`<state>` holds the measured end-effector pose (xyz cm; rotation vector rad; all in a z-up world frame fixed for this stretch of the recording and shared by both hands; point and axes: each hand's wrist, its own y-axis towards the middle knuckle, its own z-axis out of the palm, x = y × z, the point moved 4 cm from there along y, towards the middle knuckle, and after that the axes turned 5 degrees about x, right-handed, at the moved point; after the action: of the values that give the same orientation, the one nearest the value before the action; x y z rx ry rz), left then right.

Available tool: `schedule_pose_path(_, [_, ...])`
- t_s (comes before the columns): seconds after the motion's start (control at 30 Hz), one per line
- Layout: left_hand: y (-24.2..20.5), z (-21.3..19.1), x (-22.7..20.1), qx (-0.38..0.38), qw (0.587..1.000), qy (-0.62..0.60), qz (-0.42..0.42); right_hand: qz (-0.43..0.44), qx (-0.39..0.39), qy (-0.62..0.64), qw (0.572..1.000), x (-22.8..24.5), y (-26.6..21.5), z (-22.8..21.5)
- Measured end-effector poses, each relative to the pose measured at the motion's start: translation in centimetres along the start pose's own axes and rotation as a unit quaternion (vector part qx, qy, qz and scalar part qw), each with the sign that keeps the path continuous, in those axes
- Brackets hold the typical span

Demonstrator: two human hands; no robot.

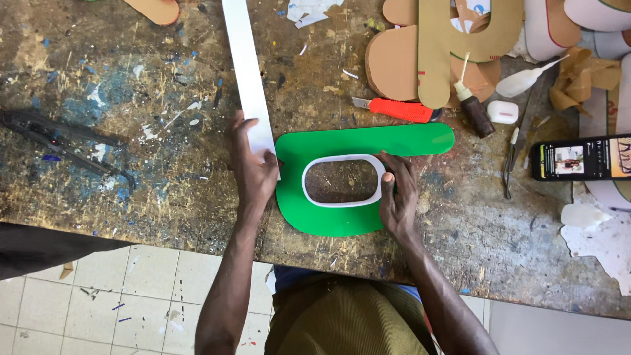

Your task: The person applies glue to a white paper strip and presses it onto the inner edge of a green letter-shaped cutout. They then pick up a long white strip, measure it against the letter, and continue applying glue and attaching the strip to the letter's edge.

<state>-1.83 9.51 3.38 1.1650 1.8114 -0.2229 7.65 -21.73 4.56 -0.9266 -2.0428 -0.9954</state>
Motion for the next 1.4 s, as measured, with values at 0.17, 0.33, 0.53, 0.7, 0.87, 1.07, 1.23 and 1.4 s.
schedule_pose_path(0.17, [-0.1, -0.3, 0.8, -0.039, 0.931, -0.303, -0.197, 0.006, 0.002, 0.029, 1.0, 0.2, 0.2, -0.1])
schedule_pose_path(0.33, [0.4, 2.5, 2.1, -0.016, 0.937, -0.308, -0.162, 0.024, 0.008, 0.089, 0.996, 0.4, 0.2, -0.7])
schedule_pose_path(0.53, [2.6, 3.1, -3.9, -0.005, 0.935, -0.337, -0.11, 0.07, 0.029, 0.181, 0.981, 0.2, 0.7, -2.4])
schedule_pose_path(0.7, [3.7, 3.5, -8.1, -0.031, 0.919, -0.383, -0.094, 0.08, 0.059, 0.263, 0.96, 2.0, 3.0, -4.1])
schedule_pose_path(0.87, [2.8, 4.7, -13.2, -0.006, 0.926, -0.37, -0.081, 0.075, 0.109, 0.302, 0.944, 2.8, 4.6, -4.2])
schedule_pose_path(1.07, [0.0, 11.0, -12.3, 0.052, 0.849, -0.503, -0.152, 0.142, 0.126, 0.4, 0.897, 1.5, 6.1, -3.6])
schedule_pose_path(1.23, [0.6, 11.7, -10.8, 0.083, 0.797, -0.567, -0.19, 0.148, 0.126, 0.4, 0.895, 1.2, 4.4, -3.1])
schedule_pose_path(1.4, [1.6, 8.7, -14.4, 0.166, 0.819, -0.532, -0.139, 0.141, 0.177, 0.425, 0.876, 2.5, 3.1, -0.9])
